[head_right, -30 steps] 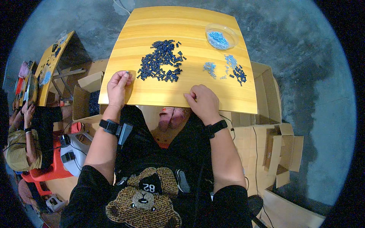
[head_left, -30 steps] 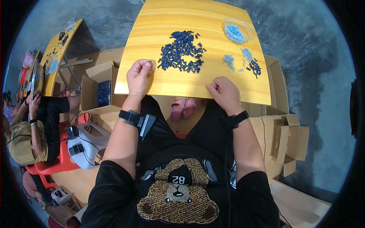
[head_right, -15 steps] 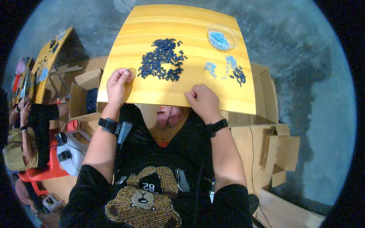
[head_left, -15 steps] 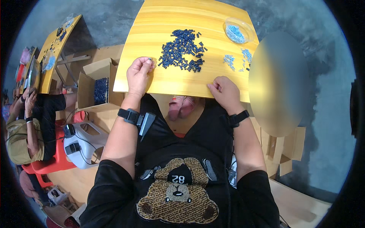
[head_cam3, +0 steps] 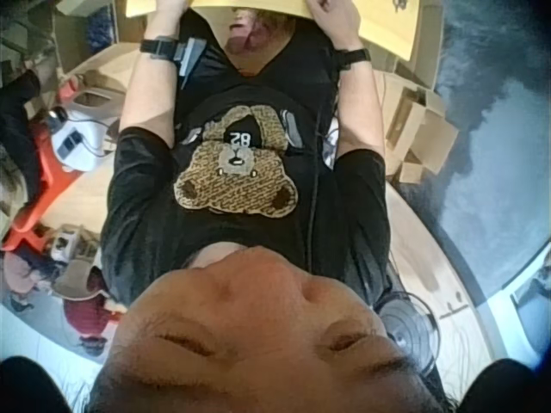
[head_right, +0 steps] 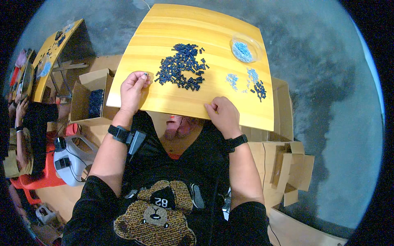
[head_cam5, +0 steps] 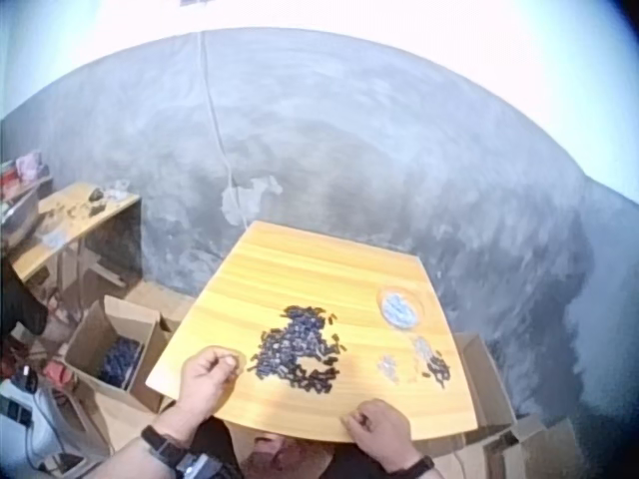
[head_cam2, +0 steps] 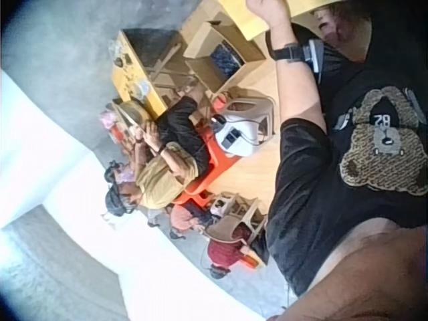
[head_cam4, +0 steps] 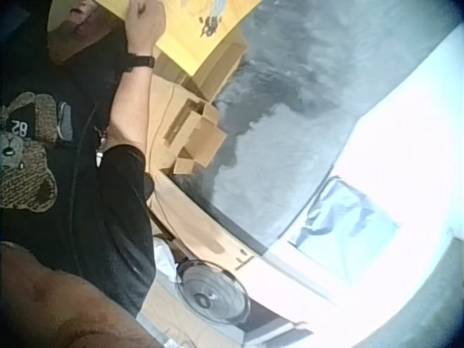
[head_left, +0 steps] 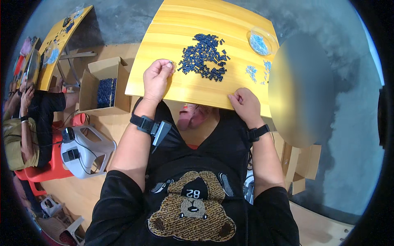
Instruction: Manual assembly and sorting of small black and light blue plastic components at a workstation.
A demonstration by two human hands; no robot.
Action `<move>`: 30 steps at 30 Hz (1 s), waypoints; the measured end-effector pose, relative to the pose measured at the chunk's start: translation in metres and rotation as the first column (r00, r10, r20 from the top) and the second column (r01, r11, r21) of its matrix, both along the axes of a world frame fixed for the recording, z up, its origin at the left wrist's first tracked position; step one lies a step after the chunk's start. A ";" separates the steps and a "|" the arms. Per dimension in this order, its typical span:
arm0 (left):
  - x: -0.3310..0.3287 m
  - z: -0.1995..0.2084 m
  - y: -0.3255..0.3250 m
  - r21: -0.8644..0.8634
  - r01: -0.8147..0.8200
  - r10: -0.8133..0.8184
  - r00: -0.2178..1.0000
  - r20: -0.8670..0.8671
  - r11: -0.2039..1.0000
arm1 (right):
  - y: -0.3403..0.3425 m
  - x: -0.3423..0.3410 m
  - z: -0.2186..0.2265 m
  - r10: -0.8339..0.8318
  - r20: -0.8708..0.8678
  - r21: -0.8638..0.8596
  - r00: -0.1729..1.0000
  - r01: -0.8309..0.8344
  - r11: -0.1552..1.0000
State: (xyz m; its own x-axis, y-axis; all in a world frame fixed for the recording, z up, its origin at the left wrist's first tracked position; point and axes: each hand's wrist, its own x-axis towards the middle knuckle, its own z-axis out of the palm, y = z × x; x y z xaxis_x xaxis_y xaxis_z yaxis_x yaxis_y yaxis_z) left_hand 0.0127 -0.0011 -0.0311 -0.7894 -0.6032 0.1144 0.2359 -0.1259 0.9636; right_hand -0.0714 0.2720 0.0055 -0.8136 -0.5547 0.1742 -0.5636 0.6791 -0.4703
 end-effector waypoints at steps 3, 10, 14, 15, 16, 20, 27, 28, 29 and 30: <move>0.000 0.001 0.003 0.006 -0.023 0.023 1.000 0.013 1.000 | 0.000 0.001 0.001 -0.018 0.019 -0.018 1.000 0.018 1.000; -0.007 -0.016 -0.004 0.012 0.055 -0.055 0.997 -0.060 0.998 | 0.001 0.003 -0.007 -0.059 -0.107 -0.076 0.992 0.051 0.996; -0.001 -0.009 -0.010 0.042 0.046 -0.044 0.998 -0.048 0.998 | -0.007 0.003 -0.006 -0.077 -0.055 -0.077 0.995 0.073 0.994; -0.002 -0.007 -0.010 0.059 0.052 -0.049 0.997 -0.059 0.997 | -0.008 0.004 -0.004 -0.077 -0.032 -0.079 0.997 0.074 0.994; -0.004 -0.012 -0.010 0.095 0.090 -0.079 0.990 -0.113 0.991 | -0.007 0.004 -0.002 -0.072 -0.008 -0.083 0.997 0.071 0.994; -0.009 -0.010 -0.006 0.118 0.105 -0.094 0.991 -0.095 0.987 | -0.001 0.002 0.001 -0.087 0.002 -0.064 0.996 0.087 0.994; -0.007 -0.005 -0.004 0.077 0.074 -0.076 0.997 0.019 0.994 | -0.002 -0.004 0.002 -0.089 0.037 -0.028 0.995 0.090 0.996; -0.008 -0.006 -0.005 0.079 0.081 -0.082 0.996 0.017 0.994 | -0.002 -0.006 0.003 -0.088 0.032 -0.032 0.996 0.089 0.996; -0.005 -0.005 -0.007 0.070 0.076 -0.077 0.997 0.022 0.995 | -0.003 -0.006 0.003 -0.074 0.033 -0.046 0.997 0.076 0.996; -0.003 -0.006 -0.008 0.057 0.063 -0.065 0.997 0.034 0.996 | -0.004 -0.006 0.001 -0.062 0.046 -0.060 0.997 0.065 0.996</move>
State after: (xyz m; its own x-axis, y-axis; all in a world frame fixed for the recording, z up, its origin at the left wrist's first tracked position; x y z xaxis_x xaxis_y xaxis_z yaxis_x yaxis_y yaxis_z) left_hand 0.0093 -0.0093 -0.0369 -0.8297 -0.5557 0.0527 0.1909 -0.1937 0.9623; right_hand -0.0773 0.2678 0.0070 -0.8545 -0.4910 0.1694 -0.4980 0.6821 -0.5354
